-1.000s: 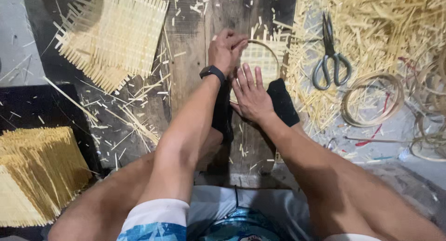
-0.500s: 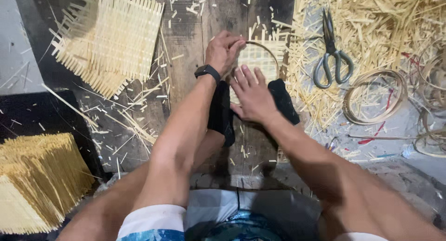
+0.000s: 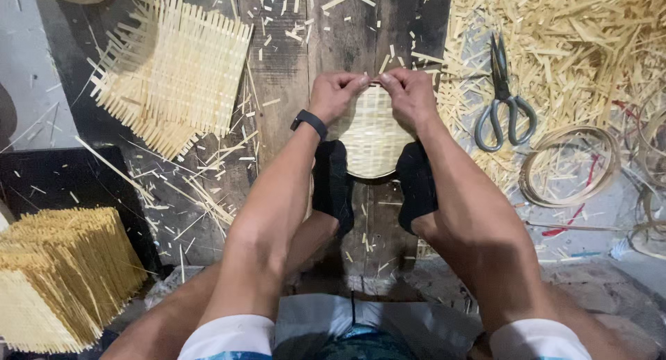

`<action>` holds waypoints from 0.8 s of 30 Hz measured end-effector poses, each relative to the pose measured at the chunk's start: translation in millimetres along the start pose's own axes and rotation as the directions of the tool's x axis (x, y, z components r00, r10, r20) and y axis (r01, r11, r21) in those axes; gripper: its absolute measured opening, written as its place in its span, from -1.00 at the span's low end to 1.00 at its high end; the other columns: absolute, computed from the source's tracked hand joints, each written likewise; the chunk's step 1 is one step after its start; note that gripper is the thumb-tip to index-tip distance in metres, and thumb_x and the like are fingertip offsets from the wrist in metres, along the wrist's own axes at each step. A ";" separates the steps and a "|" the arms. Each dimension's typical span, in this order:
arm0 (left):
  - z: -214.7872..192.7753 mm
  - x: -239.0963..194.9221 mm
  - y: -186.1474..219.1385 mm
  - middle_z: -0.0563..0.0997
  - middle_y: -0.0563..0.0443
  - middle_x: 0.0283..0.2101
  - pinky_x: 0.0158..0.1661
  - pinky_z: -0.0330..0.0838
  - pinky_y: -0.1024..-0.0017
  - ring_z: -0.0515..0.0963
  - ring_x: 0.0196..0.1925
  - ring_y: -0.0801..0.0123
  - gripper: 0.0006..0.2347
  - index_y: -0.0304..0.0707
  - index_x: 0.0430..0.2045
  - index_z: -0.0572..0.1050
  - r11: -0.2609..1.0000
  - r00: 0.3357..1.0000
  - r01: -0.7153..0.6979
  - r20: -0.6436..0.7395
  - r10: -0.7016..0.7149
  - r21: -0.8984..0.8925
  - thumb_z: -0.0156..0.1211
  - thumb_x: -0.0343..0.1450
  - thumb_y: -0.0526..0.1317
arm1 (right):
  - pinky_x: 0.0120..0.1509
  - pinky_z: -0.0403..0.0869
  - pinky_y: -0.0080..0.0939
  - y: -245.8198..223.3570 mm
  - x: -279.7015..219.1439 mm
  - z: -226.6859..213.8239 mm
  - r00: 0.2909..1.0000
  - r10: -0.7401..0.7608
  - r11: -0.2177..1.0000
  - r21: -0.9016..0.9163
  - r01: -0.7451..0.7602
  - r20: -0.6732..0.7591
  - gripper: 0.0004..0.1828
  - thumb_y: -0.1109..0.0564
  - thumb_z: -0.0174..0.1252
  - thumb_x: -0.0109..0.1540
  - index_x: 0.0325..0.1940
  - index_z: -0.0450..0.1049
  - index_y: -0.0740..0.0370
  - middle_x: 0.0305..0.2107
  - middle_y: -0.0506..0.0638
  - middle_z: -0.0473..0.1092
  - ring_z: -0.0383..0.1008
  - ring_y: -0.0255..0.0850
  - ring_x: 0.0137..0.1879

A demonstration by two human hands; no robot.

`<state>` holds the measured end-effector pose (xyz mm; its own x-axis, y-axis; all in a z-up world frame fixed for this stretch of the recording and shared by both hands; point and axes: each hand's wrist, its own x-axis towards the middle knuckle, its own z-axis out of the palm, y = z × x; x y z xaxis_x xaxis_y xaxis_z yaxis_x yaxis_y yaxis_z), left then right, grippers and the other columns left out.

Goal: The person places a circular bamboo frame onto a woven mat, trims the excess mat with shears, and repeats the process to create multiple circular basket bases. The person uses shears to cut the bamboo mat and handles the frames and mats by hand.

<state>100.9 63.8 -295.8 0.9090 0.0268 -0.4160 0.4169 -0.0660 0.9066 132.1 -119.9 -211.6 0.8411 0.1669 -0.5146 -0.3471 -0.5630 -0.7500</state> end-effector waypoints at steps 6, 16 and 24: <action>-3.6 15.5 -5.7 0.74 -0.01 -0.37 -0.31 0.51 0.53 0.62 -0.38 0.51 -0.80 -0.34 -0.34 0.72 0.960 0.965 0.261 -0.005 -0.263 -0.104 0.41 0.34 -0.16 | 0.19 0.40 -0.01 13.2 -11.6 3.1 0.716 -0.685 0.684 -0.458 0.568 -0.134 -0.75 0.21 0.06 0.39 0.08 0.58 0.28 -0.04 0.19 0.41 0.41 -0.02 0.10; 0.5 -32.4 11.1 0.59 0.02 -0.27 -0.23 0.51 0.45 0.61 -0.24 0.34 -0.72 -0.21 -0.18 0.69 0.925 0.959 -0.255 -0.047 0.278 0.281 0.49 0.30 -0.14 | 0.11 0.41 -0.04 13.5 -21.0 10.8 0.814 -0.547 0.814 -0.350 0.464 -0.194 -0.86 0.22 0.12 0.35 -0.11 0.60 0.17 -0.21 0.05 0.44 0.42 0.00 0.01; -4.9 -15.4 -1.7 0.70 0.01 -0.33 -0.26 0.47 0.51 0.59 -0.30 0.49 -0.80 -0.32 -0.26 0.71 0.981 0.978 -0.189 -0.088 0.191 0.035 0.34 0.44 -0.14 | 0.15 0.43 -0.07 6.7 -23.9 9.2 0.806 -0.556 0.815 -0.327 0.479 -0.205 -0.86 0.20 0.15 0.35 -0.15 0.63 0.17 -0.21 0.02 0.47 0.44 -0.05 0.00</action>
<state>86.2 68.4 -290.6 0.9686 0.1011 -0.2273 0.2375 -0.1050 0.9657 105.9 -120.2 -208.2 0.9555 0.2819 0.0874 0.2559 -0.6437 -0.7212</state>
